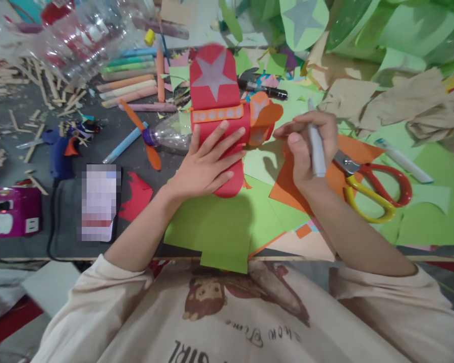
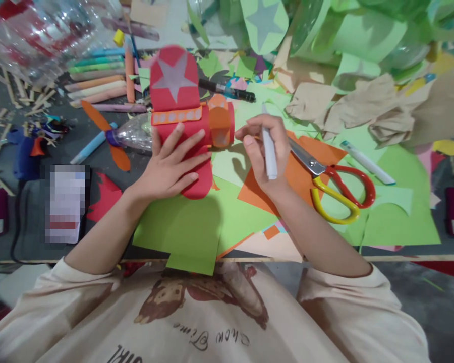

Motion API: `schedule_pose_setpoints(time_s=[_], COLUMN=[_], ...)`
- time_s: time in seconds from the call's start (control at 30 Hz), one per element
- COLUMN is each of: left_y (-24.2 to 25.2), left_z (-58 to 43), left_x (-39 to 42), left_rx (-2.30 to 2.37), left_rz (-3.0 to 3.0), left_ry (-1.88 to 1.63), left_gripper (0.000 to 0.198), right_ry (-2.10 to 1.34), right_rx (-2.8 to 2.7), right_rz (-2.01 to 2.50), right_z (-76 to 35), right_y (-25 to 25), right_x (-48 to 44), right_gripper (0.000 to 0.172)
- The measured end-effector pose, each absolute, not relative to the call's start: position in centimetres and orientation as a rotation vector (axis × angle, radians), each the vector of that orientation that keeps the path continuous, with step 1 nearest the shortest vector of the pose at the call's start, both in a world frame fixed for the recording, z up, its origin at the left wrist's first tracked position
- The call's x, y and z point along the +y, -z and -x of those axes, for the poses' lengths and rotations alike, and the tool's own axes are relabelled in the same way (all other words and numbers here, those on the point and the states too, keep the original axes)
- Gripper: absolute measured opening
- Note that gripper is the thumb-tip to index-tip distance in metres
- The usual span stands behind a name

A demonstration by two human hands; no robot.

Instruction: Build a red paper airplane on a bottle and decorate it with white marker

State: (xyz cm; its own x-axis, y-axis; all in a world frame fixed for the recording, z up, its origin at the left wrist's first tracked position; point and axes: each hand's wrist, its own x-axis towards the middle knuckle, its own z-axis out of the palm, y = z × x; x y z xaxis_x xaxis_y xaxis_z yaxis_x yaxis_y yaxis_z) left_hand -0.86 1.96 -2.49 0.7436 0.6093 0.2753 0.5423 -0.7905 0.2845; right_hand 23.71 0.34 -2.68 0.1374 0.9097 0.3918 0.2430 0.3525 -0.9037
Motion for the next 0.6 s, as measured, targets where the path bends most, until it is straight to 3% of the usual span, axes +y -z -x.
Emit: schedule_pose_setpoints(time_s=[0.3, 0.5, 0.6], left_y=[2.3, 2.0, 1.6], left_z=[0.3, 1.0, 1.5], left_x=[2.2, 1.3, 0.9], left_rx=[0.766, 0.868, 1.003], left_rz=[-2.767, -2.769, -2.739], left_ry=[-0.457, -0.478, -0.537], left_gripper=[0.048, 0.046, 0.038], right_ry=[-0.593, -0.539, -0.610], right_rx=[-1.214, -1.308, -1.347], right_rz=[1.014, 0.943, 0.898], right_z=[-24.1, -24.1, -23.8], right_y=[3.0, 2.9, 3.1], right_x=[0.5, -1.1, -1.5], right_gripper=[0.015, 0.037, 0.034])
